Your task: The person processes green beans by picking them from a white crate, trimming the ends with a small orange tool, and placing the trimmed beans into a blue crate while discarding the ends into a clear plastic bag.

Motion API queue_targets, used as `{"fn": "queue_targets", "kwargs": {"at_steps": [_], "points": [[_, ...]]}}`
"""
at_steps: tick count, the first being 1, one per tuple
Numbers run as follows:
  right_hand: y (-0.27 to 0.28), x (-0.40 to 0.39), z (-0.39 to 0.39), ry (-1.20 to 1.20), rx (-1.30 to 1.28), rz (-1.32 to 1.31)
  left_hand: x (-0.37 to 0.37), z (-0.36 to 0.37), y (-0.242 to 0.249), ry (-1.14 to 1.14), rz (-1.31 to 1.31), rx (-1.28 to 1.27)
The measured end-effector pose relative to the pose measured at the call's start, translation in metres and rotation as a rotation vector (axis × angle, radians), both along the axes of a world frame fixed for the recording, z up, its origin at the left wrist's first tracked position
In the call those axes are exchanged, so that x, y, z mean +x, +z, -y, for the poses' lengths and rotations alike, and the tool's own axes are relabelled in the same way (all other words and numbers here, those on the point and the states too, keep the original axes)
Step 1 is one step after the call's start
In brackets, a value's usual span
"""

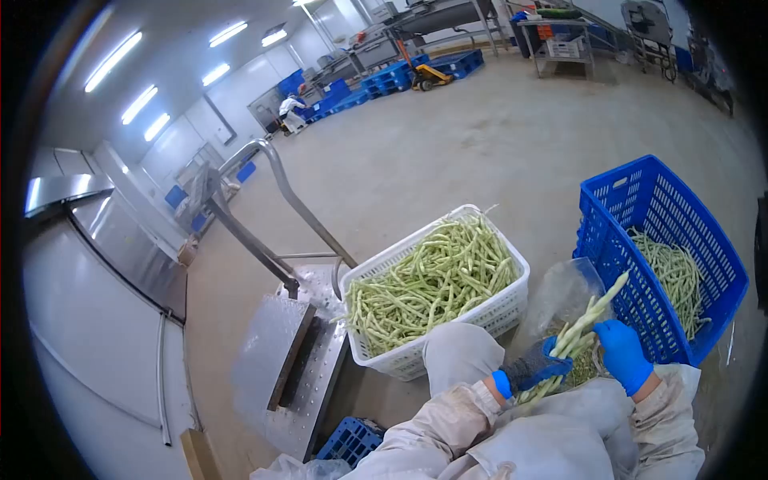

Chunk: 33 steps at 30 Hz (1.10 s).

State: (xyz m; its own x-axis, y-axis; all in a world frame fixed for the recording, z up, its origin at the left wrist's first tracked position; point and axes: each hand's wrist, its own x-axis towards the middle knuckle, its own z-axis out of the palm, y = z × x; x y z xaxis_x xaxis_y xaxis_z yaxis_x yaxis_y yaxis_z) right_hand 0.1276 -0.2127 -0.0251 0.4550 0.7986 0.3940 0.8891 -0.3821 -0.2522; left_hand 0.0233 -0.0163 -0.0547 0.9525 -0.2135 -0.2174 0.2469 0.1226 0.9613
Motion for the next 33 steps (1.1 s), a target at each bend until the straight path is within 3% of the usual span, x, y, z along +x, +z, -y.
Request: {"fn": "queue_targets", "kwargs": {"at_steps": [1, 3, 5, 7, 8, 9, 10, 11, 12, 13, 14, 16, 18, 19, 21, 23, 24, 27, 33], "points": [[-0.006, -0.001, 0.000, 0.005, 0.000, 0.003, 0.002, 0.004, -0.009, 0.027, 0.034, 0.026], [-0.027, 0.001, -0.004, -0.153, 0.309, -0.328, 0.003, 0.007, -0.005, 0.051, 0.069, 0.049], [-0.047, 0.004, -0.008, -0.220, 0.417, -0.437, 0.006, 0.013, 0.021, 0.030, 0.064, -0.039], [-0.084, 0.024, -0.008, -0.343, 0.615, -0.642, 0.014, 0.014, 0.027, -0.029, -0.013, 0.044], [-0.106, 0.040, 0.002, -0.409, 0.699, -0.744, 0.008, 0.017, 0.037, 0.026, 0.088, -0.104], [-0.112, 0.061, 0.025, -0.494, 0.705, -0.786, 0.002, 0.019, 0.045, 0.073, 0.177, -0.258], [-0.111, 0.079, 0.047, -0.596, 0.709, -0.829, 0.001, 0.011, 0.041, 0.037, 0.123, -0.153], [-0.123, 0.088, 0.060, -0.586, 0.784, -0.642, 0.001, 0.004, 0.035, -0.014, 0.068, -0.056], [-0.095, 0.076, 0.065, -0.540, 0.609, -0.390, -0.001, 0.007, 0.042, 0.047, 0.062, -0.123], [-0.110, 0.089, 0.083, -0.436, 0.376, -0.308, 0.000, 0.007, 0.048, 0.108, 0.060, -0.182], [-0.068, 0.066, 0.069, -0.344, 0.406, -0.161, 0.002, 0.001, 0.044, 0.061, -0.018, -0.139], [-0.003, 0.034, 0.041, -0.264, 0.462, -0.336, 0.009, -0.003, 0.040, -0.019, -0.088, -0.096], [0.023, 0.012, 0.015, -0.079, 0.571, -0.511, 0.009, 0.000, 0.038, 0.054, -0.157, -0.131], [0.033, 0.004, 0.008, -0.061, 0.468, -0.476, 0.009, 0.000, 0.037, 0.033, -0.169, -0.133], [0.041, -0.003, -0.006, -0.051, 0.369, -0.451, 0.011, 0.001, 0.036, -0.033, -0.211, -0.143], [0.039, 0.000, -0.017, -0.122, 0.003, -0.248, 0.009, 0.003, 0.035, -0.015, -0.215, -0.162], [0.010, 0.009, -0.024, -0.086, 0.156, -0.326, 0.008, 0.001, 0.035, -0.032, -0.211, -0.155], [0.011, 0.010, -0.026, 0.049, 0.225, -0.255, 0.002, -0.004, 0.037, -0.024, -0.217, -0.131], [0.018, 0.006, -0.008, 0.000, 0.051, -0.318, 0.004, -0.013, 0.023, 0.002, -0.251, -0.138]]}}
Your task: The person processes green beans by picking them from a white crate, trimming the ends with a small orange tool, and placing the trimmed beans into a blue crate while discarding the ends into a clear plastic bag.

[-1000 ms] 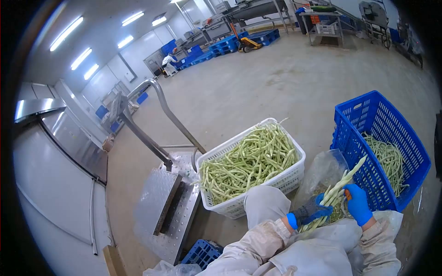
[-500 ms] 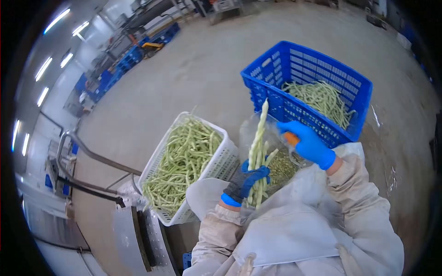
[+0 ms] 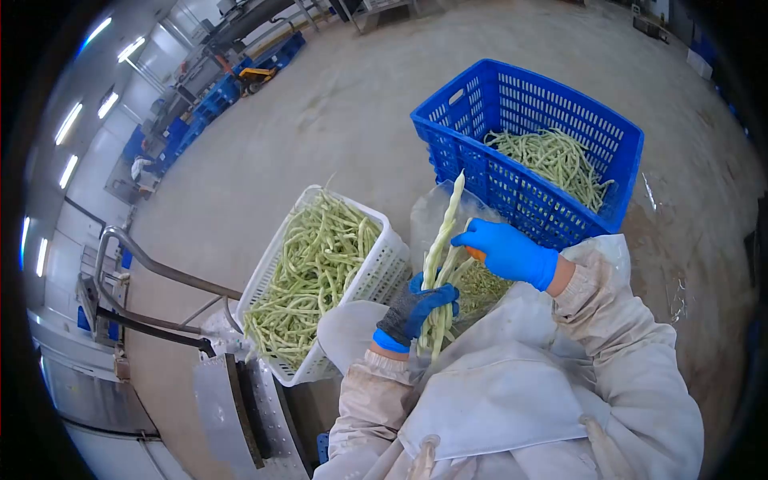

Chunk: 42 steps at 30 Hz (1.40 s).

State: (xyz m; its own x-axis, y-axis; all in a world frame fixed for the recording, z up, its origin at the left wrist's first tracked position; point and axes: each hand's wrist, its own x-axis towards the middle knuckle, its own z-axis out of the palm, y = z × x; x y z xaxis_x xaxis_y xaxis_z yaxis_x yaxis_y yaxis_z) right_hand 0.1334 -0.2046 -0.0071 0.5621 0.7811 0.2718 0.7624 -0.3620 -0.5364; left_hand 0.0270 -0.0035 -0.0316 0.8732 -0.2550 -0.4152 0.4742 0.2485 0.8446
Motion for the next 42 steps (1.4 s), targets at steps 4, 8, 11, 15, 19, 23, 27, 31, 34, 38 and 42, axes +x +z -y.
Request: {"fn": "queue_targets", "kwargs": {"at_steps": [4, 8, 11, 15, 19, 23, 27, 31, 34, 38, 42], "points": [[-0.009, 0.003, 0.012, 0.056, 0.113, -0.106, 0.003, 0.001, 0.000, 0.021, 0.010, 0.058], [-0.017, -0.003, 0.013, 0.014, 0.206, -0.278, 0.004, 0.000, -0.001, 0.062, -0.010, -0.010], [-0.009, -0.006, 0.005, -0.068, 0.300, -0.222, 0.003, 0.000, 0.000, 0.016, -0.015, -0.052], [-0.020, -0.003, -0.014, -0.073, 0.098, -0.072, 0.003, 0.004, 0.003, 0.000, -0.040, -0.070], [-0.023, -0.006, -0.009, -0.077, 0.079, -0.050, 0.000, 0.003, 0.002, 0.093, -0.030, -0.109], [-0.037, -0.011, -0.002, -0.104, 0.257, -0.108, 0.002, 0.001, -0.004, 0.089, -0.028, -0.114], [-0.035, -0.014, -0.002, -0.194, 0.131, 0.010, 0.003, 0.009, -0.005, 0.059, -0.025, -0.112], [-0.087, 0.013, 0.010, -0.429, 0.319, -0.138, -0.002, 0.022, 0.000, 0.038, -0.079, -0.188], [-0.090, 0.046, 0.041, -0.699, 0.133, -0.216, -0.012, 0.021, 0.020, 0.013, -0.043, -0.240], [-0.030, 0.032, 0.027, -0.305, 0.404, 0.082, -0.017, 0.016, 0.020, 0.001, -0.117, -0.334], [0.005, 0.024, 0.011, 0.062, 0.297, 0.044, -0.019, 0.021, 0.025, -0.002, -0.117, -0.329]]}}
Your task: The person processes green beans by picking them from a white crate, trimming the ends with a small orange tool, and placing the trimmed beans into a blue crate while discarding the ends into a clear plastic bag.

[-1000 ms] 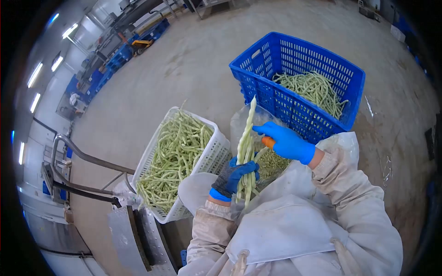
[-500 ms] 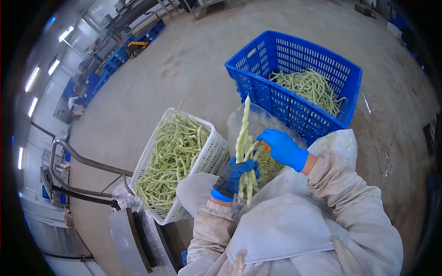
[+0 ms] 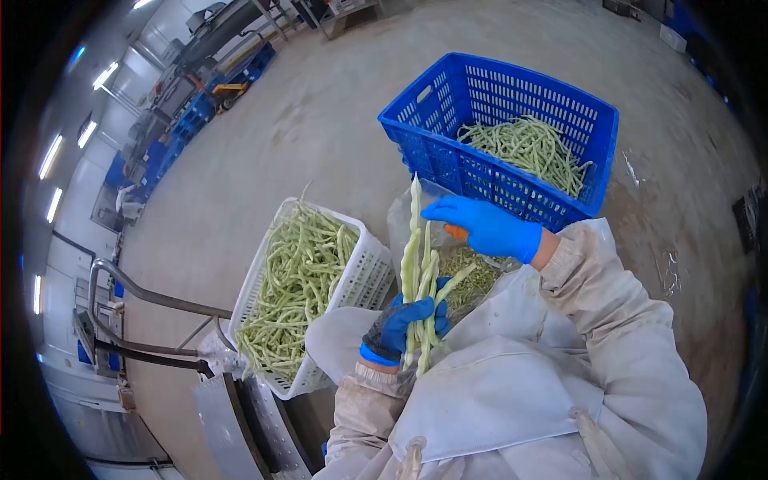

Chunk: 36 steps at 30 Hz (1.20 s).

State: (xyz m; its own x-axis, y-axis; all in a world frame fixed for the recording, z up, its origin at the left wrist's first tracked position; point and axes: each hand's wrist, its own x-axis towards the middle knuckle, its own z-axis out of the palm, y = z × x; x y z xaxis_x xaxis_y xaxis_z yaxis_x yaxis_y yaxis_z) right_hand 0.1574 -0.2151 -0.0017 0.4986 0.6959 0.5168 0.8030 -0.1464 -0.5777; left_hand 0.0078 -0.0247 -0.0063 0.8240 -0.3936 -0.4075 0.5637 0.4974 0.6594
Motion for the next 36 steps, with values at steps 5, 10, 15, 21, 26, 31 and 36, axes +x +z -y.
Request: {"fn": "queue_targets", "kwargs": {"at_steps": [5, 10, 15, 21, 26, 31, 36], "points": [[-0.013, 0.010, -0.003, 0.026, -0.226, 0.045, -0.005, -0.001, 0.001, 0.003, -0.029, -0.020], [-0.030, -0.002, 0.001, -0.178, -0.322, 0.231, -0.003, 0.002, -0.001, 0.036, -0.022, -0.086], [-0.085, 0.047, 0.048, -0.717, 0.122, -0.431, -0.001, 0.001, 0.006, -0.037, 0.075, 0.008], [-0.001, -0.025, 0.017, -0.330, 0.136, -0.146, 0.008, -0.004, -0.012, 0.026, 0.115, 0.253], [-0.003, -0.038, -0.005, -0.197, 0.077, -0.120, 0.010, 0.001, -0.021, 0.038, 0.094, 0.328], [-0.006, -0.041, -0.005, -0.181, 0.127, -0.001, 0.007, -0.001, -0.022, 0.084, 0.067, 0.317], [-0.006, -0.044, -0.001, -0.158, 0.134, -0.054, 0.007, -0.003, -0.026, 0.114, 0.063, 0.252]]}}
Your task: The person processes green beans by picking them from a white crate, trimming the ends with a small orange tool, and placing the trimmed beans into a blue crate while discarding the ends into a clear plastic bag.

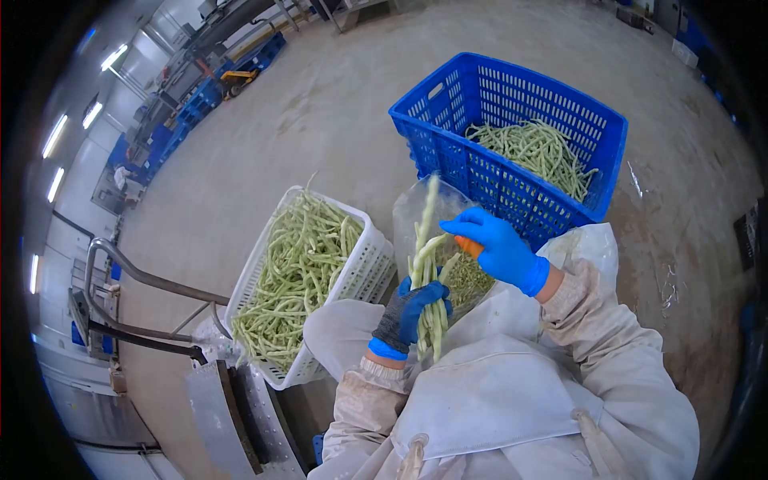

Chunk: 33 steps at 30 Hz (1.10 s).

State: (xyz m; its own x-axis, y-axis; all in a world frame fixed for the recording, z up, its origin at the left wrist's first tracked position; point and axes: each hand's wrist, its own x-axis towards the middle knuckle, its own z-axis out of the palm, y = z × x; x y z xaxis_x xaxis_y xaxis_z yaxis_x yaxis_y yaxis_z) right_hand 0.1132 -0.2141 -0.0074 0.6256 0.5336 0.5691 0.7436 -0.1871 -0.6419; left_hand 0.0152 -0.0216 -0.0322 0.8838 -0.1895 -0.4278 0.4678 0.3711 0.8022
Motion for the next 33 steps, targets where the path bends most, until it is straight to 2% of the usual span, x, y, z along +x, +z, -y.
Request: {"fn": "queue_targets", "kwargs": {"at_steps": [8, 13, 16, 20, 22, 23, 24, 25, 26, 28, 30, 31, 33], "points": [[-0.011, 0.002, 0.000, -0.065, -0.012, 0.018, 0.002, 0.000, -0.002, 0.023, 0.049, 0.059], [-0.025, 0.003, 0.004, -0.181, -0.372, 0.168, 0.003, 0.003, -0.010, 0.015, 0.074, 0.187], [-0.031, 0.000, 0.009, -0.087, -0.268, 0.031, 0.001, 0.003, -0.015, 0.016, 0.081, 0.201], [-0.036, 0.000, 0.009, -0.116, -0.247, 0.054, -0.001, 0.007, -0.015, 0.022, 0.084, 0.207], [-0.044, 0.001, 0.005, -0.270, -0.307, 0.068, 0.001, 0.012, -0.016, -0.004, 0.102, 0.216], [-0.051, 0.002, 0.001, -0.273, -0.305, 0.066, 0.002, 0.018, -0.019, -0.017, 0.114, 0.278], [-0.060, 0.005, -0.004, -0.362, -0.182, -0.019, 0.003, 0.022, -0.020, -0.030, 0.127, 0.339], [-0.068, 0.010, -0.008, -0.447, -0.058, -0.101, 0.005, 0.028, -0.010, -0.050, 0.082, 0.282], [-0.079, 0.018, -0.008, -0.449, -0.059, -0.096, 0.008, 0.030, -0.009, -0.051, 0.087, 0.280], [-0.097, 0.033, 0.002, -0.668, -0.033, -0.129, 0.009, 0.032, -0.009, 0.012, 0.002, 0.181], [-0.092, 0.077, 0.059, -0.909, -0.210, -0.603, -0.004, 0.028, 0.001, -0.012, 0.032, 0.200], [-0.094, 0.085, 0.068, -0.911, -0.202, -0.602, -0.007, 0.024, 0.006, -0.028, 0.064, 0.214], [-0.099, 0.089, 0.085, -0.592, -0.190, -0.230, -0.007, 0.018, 0.000, -0.028, 0.065, 0.221]]}}
